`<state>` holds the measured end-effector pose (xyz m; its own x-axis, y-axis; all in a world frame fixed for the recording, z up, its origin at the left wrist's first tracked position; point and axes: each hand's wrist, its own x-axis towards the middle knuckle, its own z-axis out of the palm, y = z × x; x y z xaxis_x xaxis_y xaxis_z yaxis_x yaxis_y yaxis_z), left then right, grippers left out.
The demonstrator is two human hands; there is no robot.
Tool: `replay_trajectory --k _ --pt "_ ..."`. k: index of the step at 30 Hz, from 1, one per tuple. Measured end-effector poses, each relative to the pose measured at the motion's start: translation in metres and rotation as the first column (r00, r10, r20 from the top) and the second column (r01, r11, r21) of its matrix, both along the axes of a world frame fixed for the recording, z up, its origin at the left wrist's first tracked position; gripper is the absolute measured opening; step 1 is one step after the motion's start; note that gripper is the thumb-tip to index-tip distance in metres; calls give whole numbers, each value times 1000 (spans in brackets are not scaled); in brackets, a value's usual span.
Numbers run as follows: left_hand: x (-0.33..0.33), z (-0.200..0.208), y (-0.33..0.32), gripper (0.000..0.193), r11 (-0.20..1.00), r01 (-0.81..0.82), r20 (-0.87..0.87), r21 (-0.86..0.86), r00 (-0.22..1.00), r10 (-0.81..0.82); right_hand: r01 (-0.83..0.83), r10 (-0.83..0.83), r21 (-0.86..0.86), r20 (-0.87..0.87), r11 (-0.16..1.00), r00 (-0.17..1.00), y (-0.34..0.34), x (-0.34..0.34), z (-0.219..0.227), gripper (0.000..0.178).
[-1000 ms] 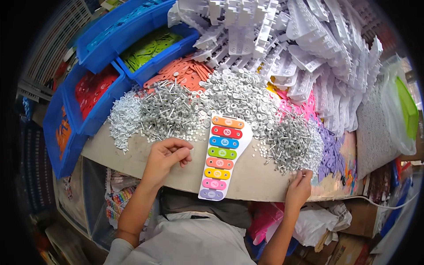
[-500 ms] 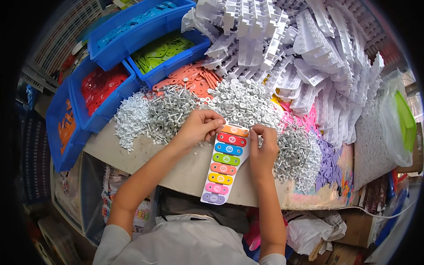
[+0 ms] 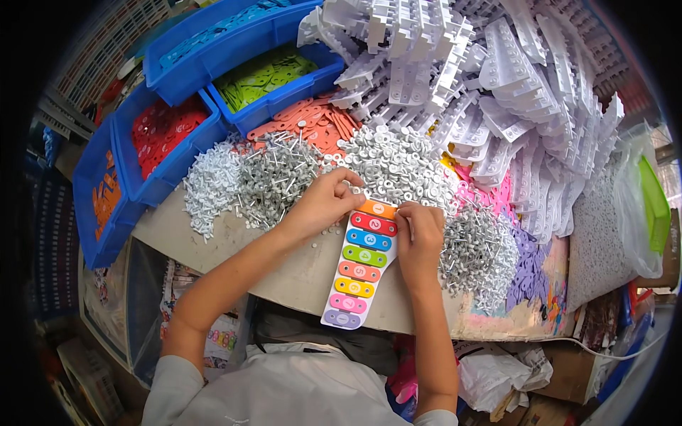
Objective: Assembling colorful toy components into a white plastic frame.
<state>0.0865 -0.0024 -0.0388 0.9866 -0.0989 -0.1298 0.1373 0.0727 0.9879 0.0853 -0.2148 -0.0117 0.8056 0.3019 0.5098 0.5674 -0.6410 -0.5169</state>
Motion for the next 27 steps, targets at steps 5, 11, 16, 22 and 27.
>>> replay_trajectory --k 5,11,16,22,27 --pt "13 1 7 27 940 68 13 335 997 -77 180 -206 -101 -545 978 813 -4 12 30 17" --pt "31 17 13 40 879 430 -380 209 863 -332 -59 -77 -174 -680 983 729 -26 44 23 31" --pt "30 9 7 34 913 397 -347 88 872 -346 -82 -16 -75 -826 994 563 -28 52 28 29" --pt "22 17 6 31 937 323 -336 133 904 -264 -117 -9 -81 -858 990 513 -27 58 25 28" --pt "26 7 -5 27 959 241 -285 150 939 -191 -159 -26 -179 -741 971 671 -28 55 22 28"
